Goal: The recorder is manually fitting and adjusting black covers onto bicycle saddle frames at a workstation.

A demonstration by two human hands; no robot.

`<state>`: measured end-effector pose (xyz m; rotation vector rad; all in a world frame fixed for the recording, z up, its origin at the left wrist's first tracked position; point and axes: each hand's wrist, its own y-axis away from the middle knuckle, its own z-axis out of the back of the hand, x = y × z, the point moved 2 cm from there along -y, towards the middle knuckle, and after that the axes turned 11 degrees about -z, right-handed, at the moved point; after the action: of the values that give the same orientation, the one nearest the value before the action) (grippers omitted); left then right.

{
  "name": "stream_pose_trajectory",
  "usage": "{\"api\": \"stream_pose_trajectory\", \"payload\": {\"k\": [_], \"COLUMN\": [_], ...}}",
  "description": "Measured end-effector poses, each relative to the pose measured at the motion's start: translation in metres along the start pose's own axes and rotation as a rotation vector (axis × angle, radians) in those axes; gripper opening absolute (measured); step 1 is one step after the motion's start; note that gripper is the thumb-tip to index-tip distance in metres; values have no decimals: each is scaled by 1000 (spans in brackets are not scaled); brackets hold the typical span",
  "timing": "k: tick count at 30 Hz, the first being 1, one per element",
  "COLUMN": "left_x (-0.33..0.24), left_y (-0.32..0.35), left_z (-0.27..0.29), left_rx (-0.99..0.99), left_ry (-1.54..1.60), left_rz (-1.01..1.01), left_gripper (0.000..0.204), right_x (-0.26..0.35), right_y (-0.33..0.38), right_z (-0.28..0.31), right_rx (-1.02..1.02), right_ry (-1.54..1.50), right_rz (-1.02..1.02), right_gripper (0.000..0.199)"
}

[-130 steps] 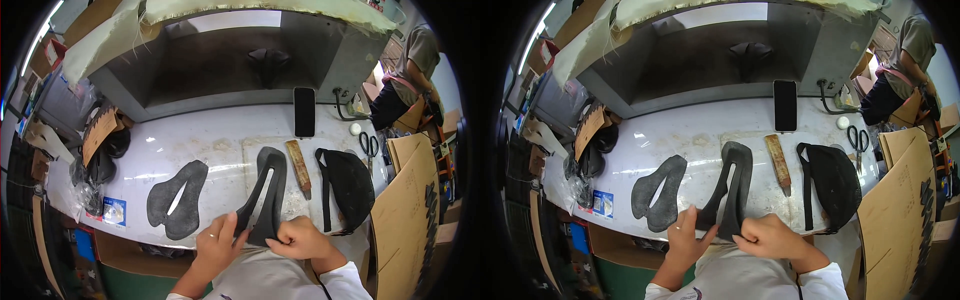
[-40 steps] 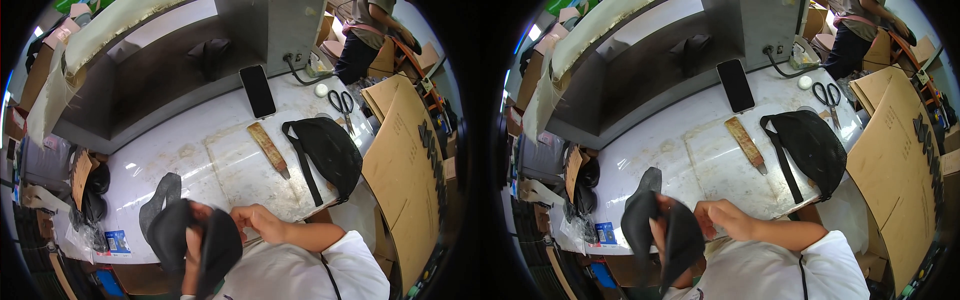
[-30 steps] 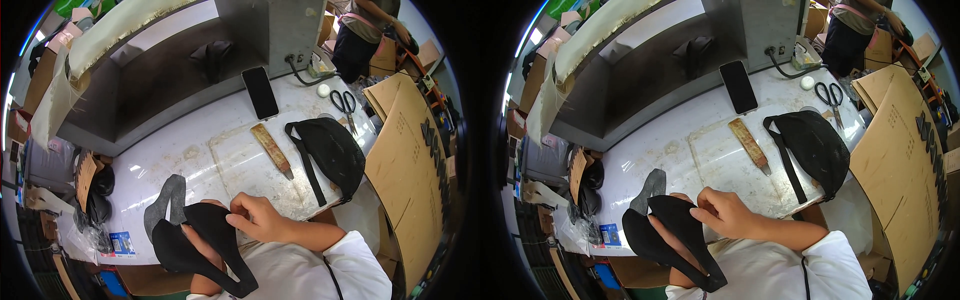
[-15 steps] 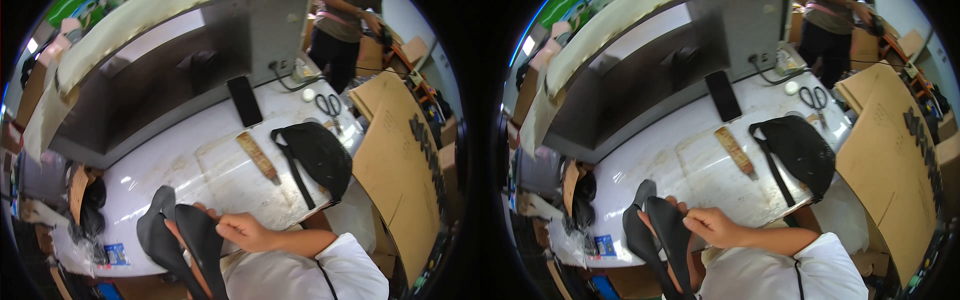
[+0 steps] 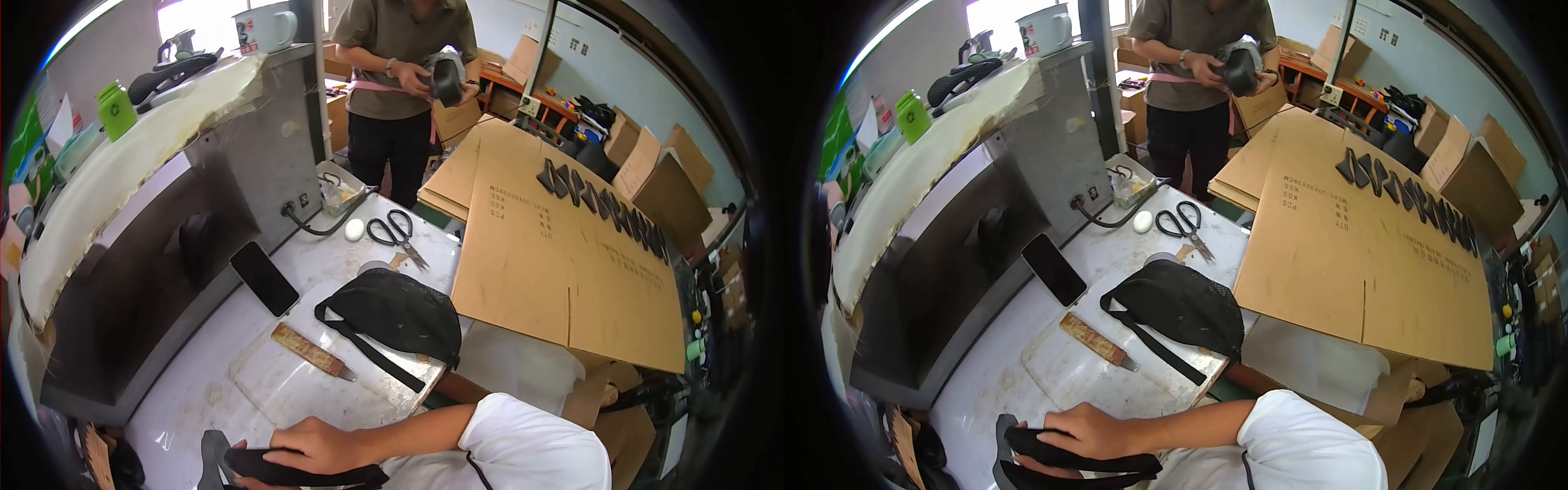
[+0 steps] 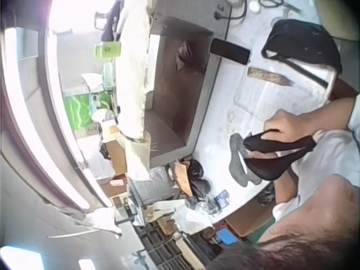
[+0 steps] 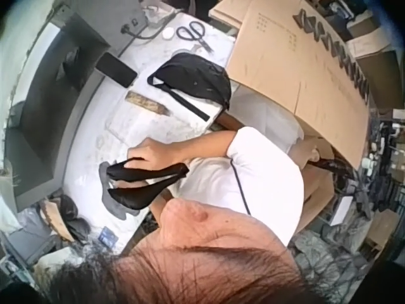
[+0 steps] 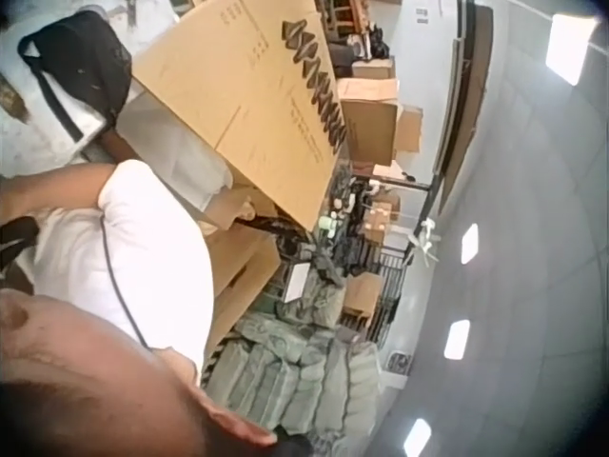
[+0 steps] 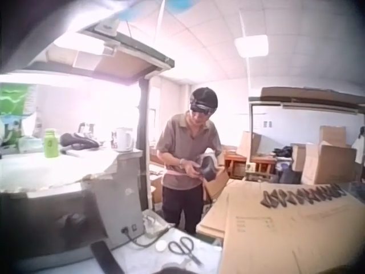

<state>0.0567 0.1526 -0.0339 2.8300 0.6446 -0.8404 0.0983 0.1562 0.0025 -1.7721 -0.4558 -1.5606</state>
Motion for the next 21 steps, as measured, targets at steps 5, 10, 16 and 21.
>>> {"api": "stream_pose_trajectory", "payload": {"k": [5, 10, 16, 21], "left_x": [11, 20, 19, 17], "left_y": [5, 10, 17, 18], "left_z": [-8, -16, -20, -23], "left_rx": [42, 84, 111, 142], "left_ry": [-22, -36, -78, -125], "left_rz": [82, 153, 197, 226], "left_gripper": [44, 43, 42, 41], "right_x": [10, 10, 24, -9], "right_y": [3, -4, 2, -6], "right_z": [2, 1, -1, -7], "right_rx": [-20, 21, -134, 78], "right_ry": [141, 49, 8, -88], "right_rz": [219, 63, 338, -91], "right_gripper": [22, 25, 24, 32]}}
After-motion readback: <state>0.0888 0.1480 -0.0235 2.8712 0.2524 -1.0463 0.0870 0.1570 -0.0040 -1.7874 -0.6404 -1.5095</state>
